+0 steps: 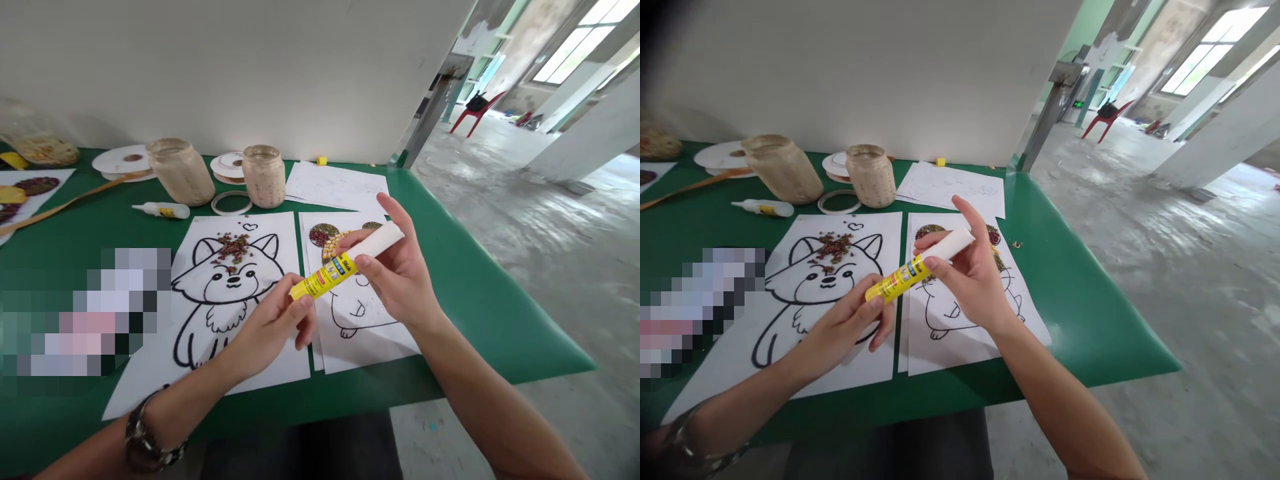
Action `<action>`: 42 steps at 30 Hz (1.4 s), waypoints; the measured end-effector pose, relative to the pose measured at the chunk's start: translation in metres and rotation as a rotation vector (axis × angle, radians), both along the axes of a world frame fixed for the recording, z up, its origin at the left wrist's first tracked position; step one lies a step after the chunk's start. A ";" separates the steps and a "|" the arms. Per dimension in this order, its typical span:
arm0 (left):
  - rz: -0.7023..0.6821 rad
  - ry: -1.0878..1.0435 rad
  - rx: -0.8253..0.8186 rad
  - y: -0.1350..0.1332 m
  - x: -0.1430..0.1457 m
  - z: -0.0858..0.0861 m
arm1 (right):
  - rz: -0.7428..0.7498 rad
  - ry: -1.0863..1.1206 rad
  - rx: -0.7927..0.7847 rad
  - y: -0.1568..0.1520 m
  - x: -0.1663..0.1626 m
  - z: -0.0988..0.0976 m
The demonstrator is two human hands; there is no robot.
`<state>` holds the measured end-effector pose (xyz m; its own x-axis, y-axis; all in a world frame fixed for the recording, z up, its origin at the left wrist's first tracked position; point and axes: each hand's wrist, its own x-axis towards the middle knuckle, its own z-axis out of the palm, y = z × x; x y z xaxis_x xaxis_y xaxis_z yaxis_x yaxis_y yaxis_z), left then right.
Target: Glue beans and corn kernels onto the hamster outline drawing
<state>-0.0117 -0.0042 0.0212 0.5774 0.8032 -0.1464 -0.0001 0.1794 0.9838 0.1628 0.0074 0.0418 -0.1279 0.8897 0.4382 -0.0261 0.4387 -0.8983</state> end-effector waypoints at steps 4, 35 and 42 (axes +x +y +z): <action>-0.191 -0.098 -0.205 -0.001 -0.003 -0.001 | -0.044 -0.023 0.045 -0.002 -0.004 -0.001; 0.080 -0.030 -0.101 0.001 0.001 -0.001 | -0.081 0.188 -0.118 0.000 -0.011 -0.003; 0.099 0.010 0.000 0.000 0.002 -0.004 | -0.177 0.135 -0.028 -0.002 -0.012 -0.001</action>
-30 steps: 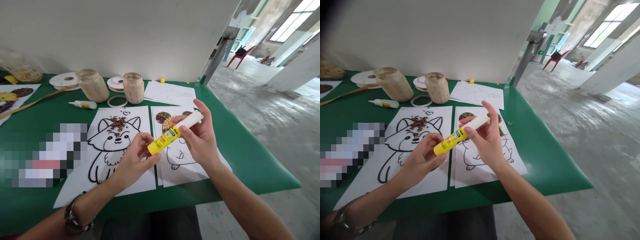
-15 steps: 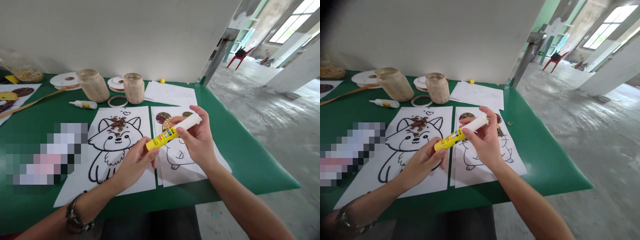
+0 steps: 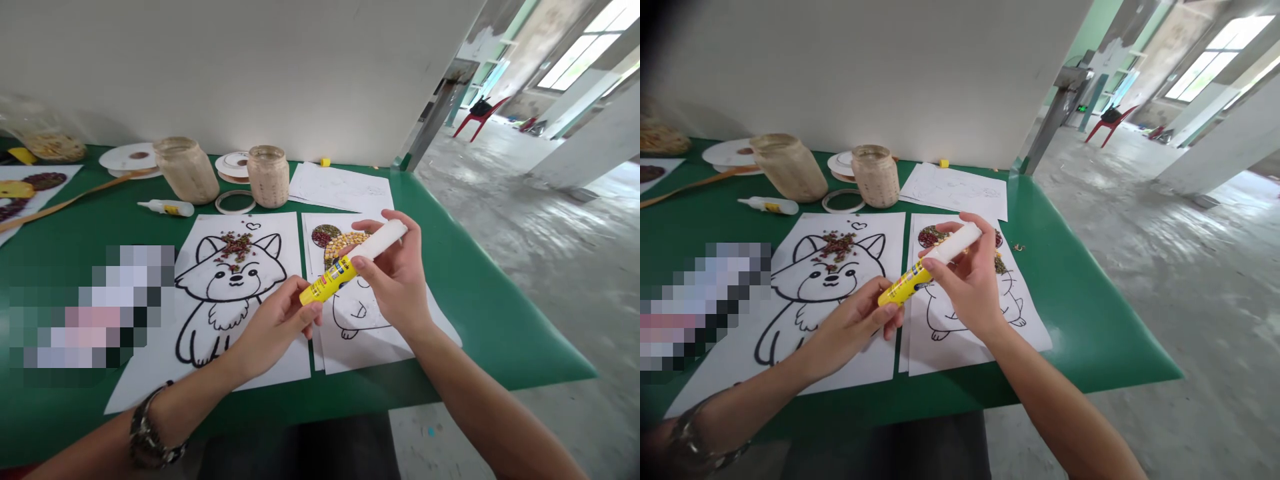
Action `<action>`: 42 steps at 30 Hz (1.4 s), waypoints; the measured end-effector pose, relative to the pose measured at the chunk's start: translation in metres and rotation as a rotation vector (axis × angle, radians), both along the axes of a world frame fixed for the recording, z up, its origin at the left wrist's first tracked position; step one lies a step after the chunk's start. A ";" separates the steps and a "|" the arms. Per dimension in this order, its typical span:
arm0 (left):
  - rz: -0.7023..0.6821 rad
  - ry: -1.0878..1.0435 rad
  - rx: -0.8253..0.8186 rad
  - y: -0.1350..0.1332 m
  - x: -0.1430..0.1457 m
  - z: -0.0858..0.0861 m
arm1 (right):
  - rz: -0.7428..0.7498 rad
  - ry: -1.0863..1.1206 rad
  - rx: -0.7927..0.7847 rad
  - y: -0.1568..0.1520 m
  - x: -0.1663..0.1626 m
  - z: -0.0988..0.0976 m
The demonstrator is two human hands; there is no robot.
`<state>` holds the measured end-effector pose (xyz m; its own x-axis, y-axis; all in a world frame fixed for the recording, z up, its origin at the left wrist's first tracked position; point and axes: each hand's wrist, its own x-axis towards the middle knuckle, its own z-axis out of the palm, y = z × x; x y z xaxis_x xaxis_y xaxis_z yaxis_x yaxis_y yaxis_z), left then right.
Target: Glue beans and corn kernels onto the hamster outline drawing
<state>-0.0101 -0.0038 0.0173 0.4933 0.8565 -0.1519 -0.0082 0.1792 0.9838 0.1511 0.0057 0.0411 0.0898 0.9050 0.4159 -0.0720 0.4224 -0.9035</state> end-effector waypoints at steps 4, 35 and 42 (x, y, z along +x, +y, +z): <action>-0.056 -0.034 -0.012 0.000 0.001 -0.002 | -0.040 -0.084 0.060 -0.002 0.004 0.003; -0.155 -0.425 -0.321 -0.005 0.004 -0.005 | 0.239 0.081 -0.083 -0.001 -0.004 0.002; 0.056 -0.504 -0.443 -0.005 0.005 0.004 | 0.152 0.013 -0.024 -0.002 -0.012 0.011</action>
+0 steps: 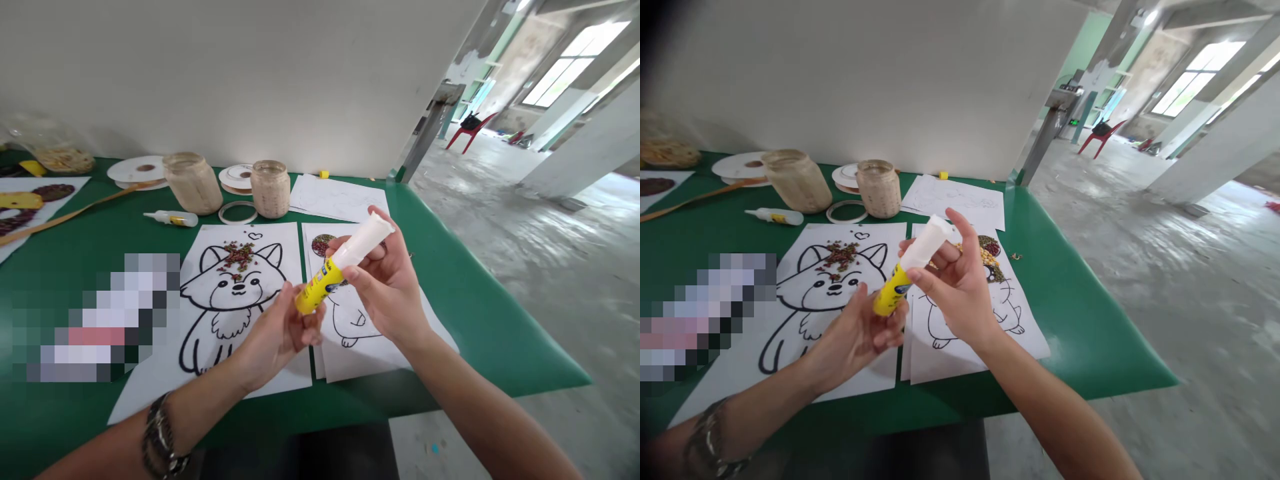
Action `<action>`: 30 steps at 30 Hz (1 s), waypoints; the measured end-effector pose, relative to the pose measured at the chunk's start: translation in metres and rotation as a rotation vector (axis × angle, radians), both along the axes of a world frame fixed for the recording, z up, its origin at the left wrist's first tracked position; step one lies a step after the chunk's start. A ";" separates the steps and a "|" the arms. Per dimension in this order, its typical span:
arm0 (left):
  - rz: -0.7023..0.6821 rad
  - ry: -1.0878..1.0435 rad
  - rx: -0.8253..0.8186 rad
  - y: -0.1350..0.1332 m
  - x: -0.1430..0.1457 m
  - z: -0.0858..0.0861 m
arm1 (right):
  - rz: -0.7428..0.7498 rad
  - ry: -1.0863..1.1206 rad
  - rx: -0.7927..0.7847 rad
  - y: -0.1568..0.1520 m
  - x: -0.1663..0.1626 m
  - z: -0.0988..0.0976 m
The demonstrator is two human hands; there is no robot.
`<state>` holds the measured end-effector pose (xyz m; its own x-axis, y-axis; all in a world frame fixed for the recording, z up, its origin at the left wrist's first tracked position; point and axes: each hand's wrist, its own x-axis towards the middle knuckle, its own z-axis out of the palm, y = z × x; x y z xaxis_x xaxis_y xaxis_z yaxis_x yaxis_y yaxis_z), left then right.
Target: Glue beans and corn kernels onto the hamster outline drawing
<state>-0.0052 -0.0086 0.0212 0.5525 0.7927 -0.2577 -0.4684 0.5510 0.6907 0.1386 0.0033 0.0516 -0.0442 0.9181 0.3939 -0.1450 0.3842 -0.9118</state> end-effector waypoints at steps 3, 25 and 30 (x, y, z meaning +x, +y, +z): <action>0.180 0.101 0.121 0.001 -0.003 0.002 | -0.075 -0.001 0.005 0.000 -0.002 0.004; -0.092 0.161 0.148 -0.018 -0.017 0.016 | -0.058 0.157 -0.102 -0.017 -0.020 0.015; 0.312 0.694 0.634 -0.026 -0.023 0.012 | -0.079 0.205 -0.102 -0.022 -0.025 0.008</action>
